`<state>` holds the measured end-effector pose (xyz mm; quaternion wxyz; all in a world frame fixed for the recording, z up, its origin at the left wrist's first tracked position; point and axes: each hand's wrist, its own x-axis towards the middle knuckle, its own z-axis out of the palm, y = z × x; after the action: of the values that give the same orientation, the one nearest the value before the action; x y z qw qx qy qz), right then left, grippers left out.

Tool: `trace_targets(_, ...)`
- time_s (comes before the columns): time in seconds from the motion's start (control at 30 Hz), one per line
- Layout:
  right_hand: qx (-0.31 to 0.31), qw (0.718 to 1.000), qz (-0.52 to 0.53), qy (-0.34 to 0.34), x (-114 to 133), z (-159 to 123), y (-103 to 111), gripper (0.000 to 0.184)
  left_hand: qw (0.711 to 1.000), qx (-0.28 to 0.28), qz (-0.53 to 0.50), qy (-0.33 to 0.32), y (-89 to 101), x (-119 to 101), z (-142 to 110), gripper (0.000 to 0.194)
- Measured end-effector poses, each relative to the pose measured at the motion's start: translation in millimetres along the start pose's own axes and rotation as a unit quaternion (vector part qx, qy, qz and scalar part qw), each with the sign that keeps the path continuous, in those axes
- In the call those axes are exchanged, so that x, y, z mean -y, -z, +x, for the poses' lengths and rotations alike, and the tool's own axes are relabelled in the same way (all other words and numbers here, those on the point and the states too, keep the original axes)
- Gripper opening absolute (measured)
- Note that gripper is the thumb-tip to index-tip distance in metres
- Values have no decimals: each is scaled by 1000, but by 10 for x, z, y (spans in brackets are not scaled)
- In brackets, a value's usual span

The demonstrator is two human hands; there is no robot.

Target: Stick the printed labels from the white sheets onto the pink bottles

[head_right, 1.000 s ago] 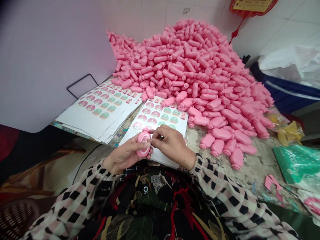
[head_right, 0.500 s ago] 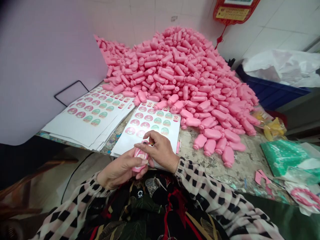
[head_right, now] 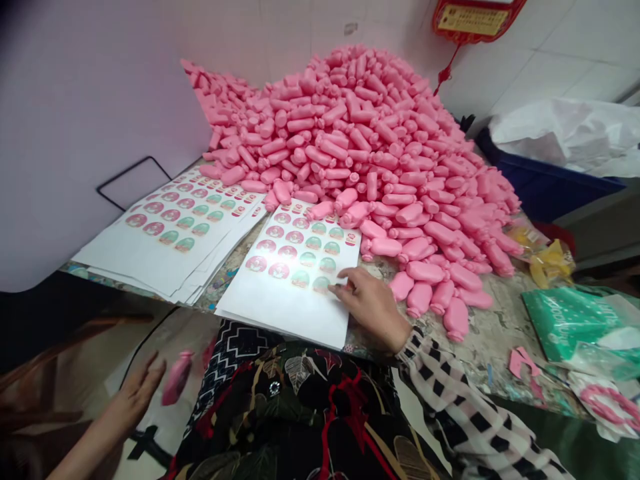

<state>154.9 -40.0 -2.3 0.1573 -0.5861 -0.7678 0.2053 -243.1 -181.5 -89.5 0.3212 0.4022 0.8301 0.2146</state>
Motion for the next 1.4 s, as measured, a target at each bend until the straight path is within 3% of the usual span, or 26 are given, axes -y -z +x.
trace_targets(0.03, -9, 1000, -16, -4, 0, 0, 0, 32, 998, -11, 55, -6, 9, 60, 34, 69)
trace_targets(0.1, -16, 999, -37, 4, 48, -3, -37, 32, 999, 2, 46, -10, 20, 18, 51, 64)
trace_targets(0.17, -1, 999, -42, 30, 152, -11, -121, 31, 998, 13, -26, -49, 3, -220, 5, 56)
trace_targets(0.33, 39, 995, -28, 91, 467, -21, -385, 26, 976, -38, -163, -136, -186, -1004, -145, 45)
trace_targets(0.43, 54, 991, -42, 118, 588, -24, -494, 23, 963, -4, -239, -127, -309, -1197, -120, 47)
trace_targets(0.6, 70, 985, -51, 151, 669, -18, -633, 20, 938, 49, -334, -84, -426, -1212, -74, 52)
trace_targets(0.93, 67, 973, -61, 213, 738, 54, -679, 21, 918, 95, -379, -75, -517, -1197, -47, 54)
trace_targets(1.0, 80, 975, 3, 209, 733, 80, -692, 17, 919, 101, -373, -73, -507, -1202, -35, 55)
trace_targets(1.1, 110, 968, 180, 132, 697, 157, -705, 11, 923, 74, -373, -64, -460, -1206, -74, 62)
trace_targets(1.17, 146, 934, 319, 63, 676, 217, -706, 15, 913, 27, -404, -53, -419, -1210, -132, 60)
trace_targets(1.23, 160, 901, 403, 20, 676, 260, -708, 18, 896, 23, -442, -35, -388, -1239, -197, 56)
trace_targets(1.3, 139, 904, 404, 20, 701, 264, -711, 18, 886, 84, -455, -15, -388, -1316, -256, 53)
trace_targets(1.4, 105, 939, 320, 70, 759, 204, -702, 13, 881, 173, -439, 22, -450, -1509, -300, 49)
